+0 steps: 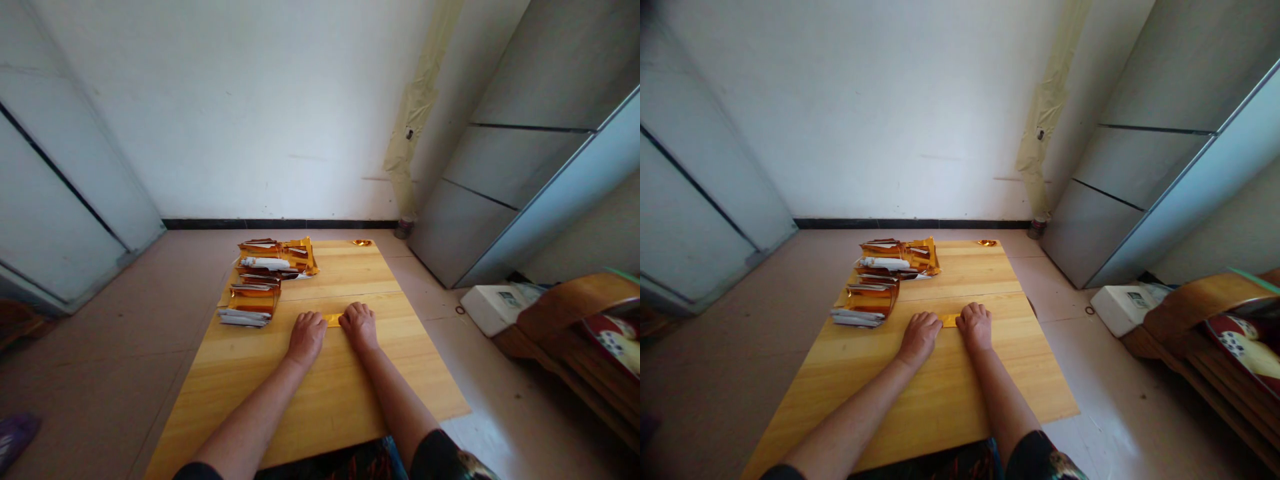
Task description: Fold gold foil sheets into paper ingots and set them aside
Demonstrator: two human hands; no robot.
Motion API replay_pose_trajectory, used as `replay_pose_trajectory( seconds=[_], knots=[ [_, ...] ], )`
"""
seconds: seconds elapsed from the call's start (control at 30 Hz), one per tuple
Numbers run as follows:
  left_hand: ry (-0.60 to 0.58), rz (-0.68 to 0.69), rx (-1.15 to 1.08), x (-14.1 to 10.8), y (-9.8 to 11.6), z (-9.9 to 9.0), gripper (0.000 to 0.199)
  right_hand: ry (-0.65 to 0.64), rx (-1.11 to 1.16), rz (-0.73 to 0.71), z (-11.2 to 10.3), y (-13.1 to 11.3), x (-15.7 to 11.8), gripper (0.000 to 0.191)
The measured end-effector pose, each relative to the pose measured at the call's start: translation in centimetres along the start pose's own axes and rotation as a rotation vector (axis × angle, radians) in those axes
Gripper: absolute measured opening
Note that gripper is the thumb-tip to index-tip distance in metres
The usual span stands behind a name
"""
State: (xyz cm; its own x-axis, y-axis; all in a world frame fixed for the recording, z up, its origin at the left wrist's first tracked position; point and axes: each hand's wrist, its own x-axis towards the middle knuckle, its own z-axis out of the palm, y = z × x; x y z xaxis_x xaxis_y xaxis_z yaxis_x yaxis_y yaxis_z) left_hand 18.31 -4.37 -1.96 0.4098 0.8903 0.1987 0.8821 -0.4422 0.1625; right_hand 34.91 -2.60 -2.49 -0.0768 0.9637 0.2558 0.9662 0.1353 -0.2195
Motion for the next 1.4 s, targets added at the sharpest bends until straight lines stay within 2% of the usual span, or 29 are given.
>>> replay_pose_trajectory(
  seconds=[0.2,0.27,0.37,0.47,0.6,0.83,1.07,1.2,1.33,1.37,1.4],
  knots=[
    [-0.012,-0.012,-0.016,-1.2,0.5,-0.3,0.025,0.034,0.098,0.062,-0.1,1.4,-0.1,0.009],
    [-0.012,-0.021,-0.012,-1.4,0.8,-0.3,0.025,0.078,0.170,0.121,0.1,1.4,0.0,0.017],
    [-0.007,-0.024,-0.004,-1.5,1.0,-0.3,0.025,0.130,0.246,0.179,0.7,0.2,-0.1,0.032],
    [0.002,-0.015,0.024,-1.5,1.0,-0.2,0.025,0.085,0.230,0.185,1.2,-1.8,-0.4,0.043],
    [0.011,-0.003,0.044,-1.6,0.9,-0.3,0.026,0.025,0.203,0.205,1.3,-3.1,-0.8,0.044],
    [0.027,-0.016,0.033,-1.6,0.9,-0.1,0.027,0.026,0.243,0.207,1.2,-1.8,-1.0,0.040],
    [0.066,-0.002,0.068,-1.8,0.8,0.2,0.029,0.102,0.300,0.231,2.3,0.7,-1.1,0.045],
    [0.083,-0.003,0.066,-1.8,0.9,0.2,0.029,0.187,0.345,0.278,2.1,2.1,-1.2,0.047],
    [0.113,0.007,0.062,-1.9,1.1,0.0,0.029,0.298,0.481,0.237,1.2,1.3,-0.6,0.043],
    [0.121,0.011,0.062,-1.9,1.1,0.0,0.029,0.278,0.534,0.204,1.1,0.7,-0.4,0.040],
    [0.126,0.016,0.062,-1.9,1.2,-0.1,0.027,0.202,0.592,0.171,1.0,0.1,-0.1,0.037]
  ],
)
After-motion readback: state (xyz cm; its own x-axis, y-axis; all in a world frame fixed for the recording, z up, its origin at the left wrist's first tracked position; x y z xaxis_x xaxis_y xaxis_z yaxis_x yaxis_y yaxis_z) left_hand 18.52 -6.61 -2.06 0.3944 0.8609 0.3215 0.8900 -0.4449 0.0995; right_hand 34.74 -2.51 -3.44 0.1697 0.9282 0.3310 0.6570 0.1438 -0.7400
